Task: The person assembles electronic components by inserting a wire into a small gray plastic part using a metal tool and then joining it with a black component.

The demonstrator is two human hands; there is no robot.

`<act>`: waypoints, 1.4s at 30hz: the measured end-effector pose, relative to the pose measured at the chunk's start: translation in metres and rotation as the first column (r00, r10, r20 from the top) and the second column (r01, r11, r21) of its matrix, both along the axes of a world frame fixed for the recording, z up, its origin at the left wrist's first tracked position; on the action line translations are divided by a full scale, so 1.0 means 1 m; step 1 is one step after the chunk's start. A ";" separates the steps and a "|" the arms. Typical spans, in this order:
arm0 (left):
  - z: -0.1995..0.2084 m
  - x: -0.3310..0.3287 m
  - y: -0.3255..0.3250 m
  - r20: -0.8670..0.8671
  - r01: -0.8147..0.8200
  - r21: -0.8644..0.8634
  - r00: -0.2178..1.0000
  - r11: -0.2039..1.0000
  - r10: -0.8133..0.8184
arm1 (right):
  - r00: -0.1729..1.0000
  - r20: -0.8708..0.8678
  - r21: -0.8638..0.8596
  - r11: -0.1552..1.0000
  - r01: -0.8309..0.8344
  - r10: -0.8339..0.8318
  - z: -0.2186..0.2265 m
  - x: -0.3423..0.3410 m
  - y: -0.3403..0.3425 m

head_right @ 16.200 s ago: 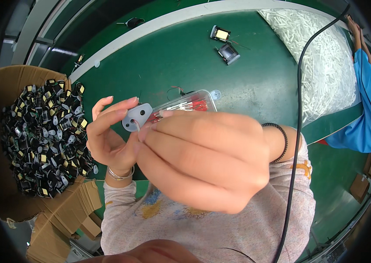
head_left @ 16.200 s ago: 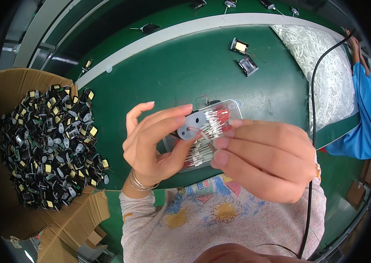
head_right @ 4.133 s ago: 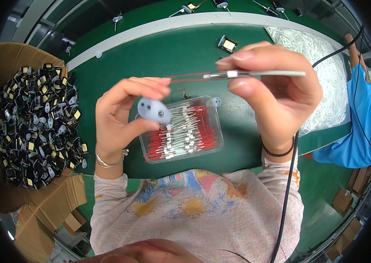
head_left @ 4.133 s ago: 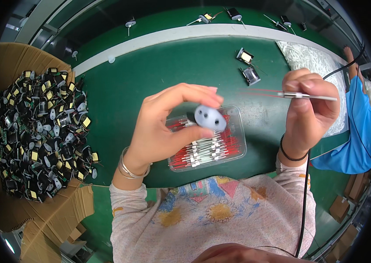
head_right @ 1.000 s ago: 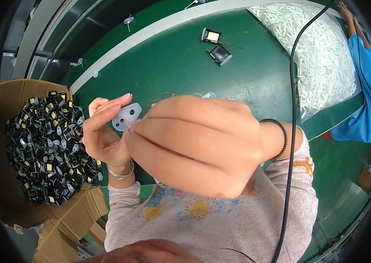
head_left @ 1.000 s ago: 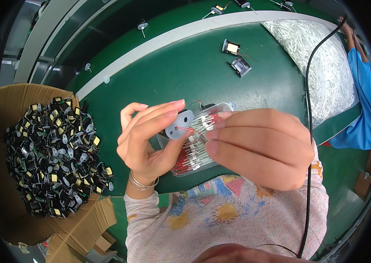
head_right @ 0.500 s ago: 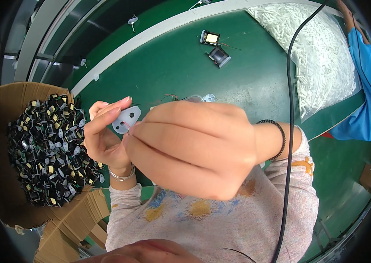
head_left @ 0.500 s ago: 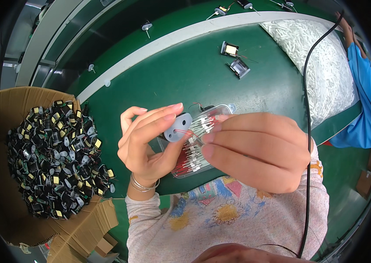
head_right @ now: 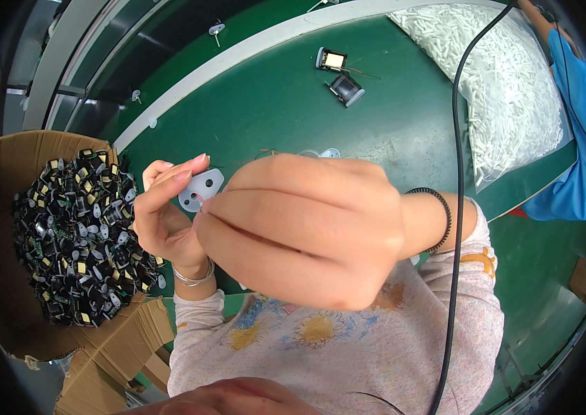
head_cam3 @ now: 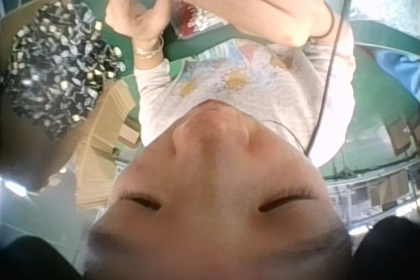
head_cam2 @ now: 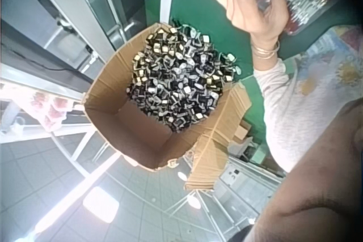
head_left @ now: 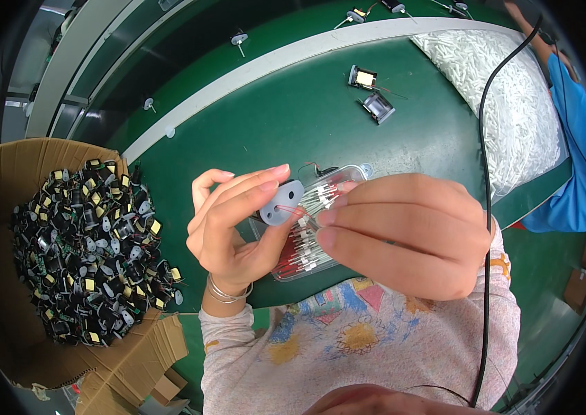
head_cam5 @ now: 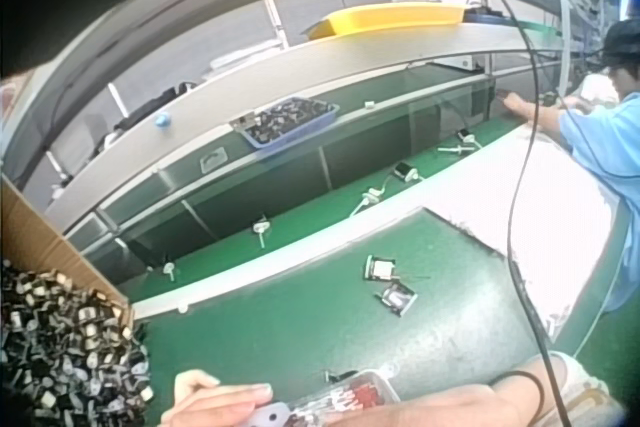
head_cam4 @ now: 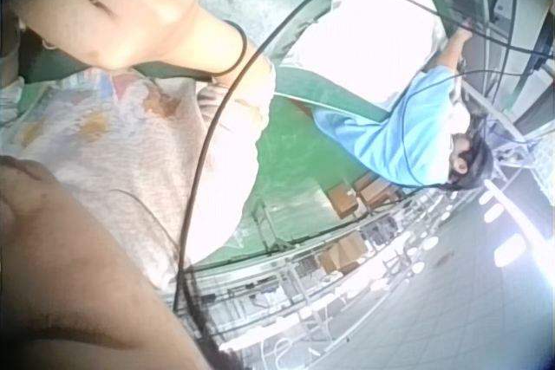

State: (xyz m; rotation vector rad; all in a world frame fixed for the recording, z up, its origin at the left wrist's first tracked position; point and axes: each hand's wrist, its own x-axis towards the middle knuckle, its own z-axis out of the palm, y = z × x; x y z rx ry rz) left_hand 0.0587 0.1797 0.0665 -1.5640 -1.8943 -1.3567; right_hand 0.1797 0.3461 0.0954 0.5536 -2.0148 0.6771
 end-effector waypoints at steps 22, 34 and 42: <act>0.004 0.002 0.001 -0.068 -0.025 -0.047 0.997 0.999 0.022 | 0.992 -0.124 -0.004 1.000 -0.016 0.015 -0.010 -0.006 0.000; -0.004 -0.002 -0.002 0.141 0.146 0.085 0.978 0.986 -0.157 | 0.991 -0.039 -0.149 0.979 -0.136 0.132 -0.006 -0.007 0.009; 0.006 0.001 -0.002 0.099 0.163 -0.025 0.982 0.986 -0.160 | 0.990 0.063 -0.230 0.967 -0.106 0.124 -0.012 -0.011 0.000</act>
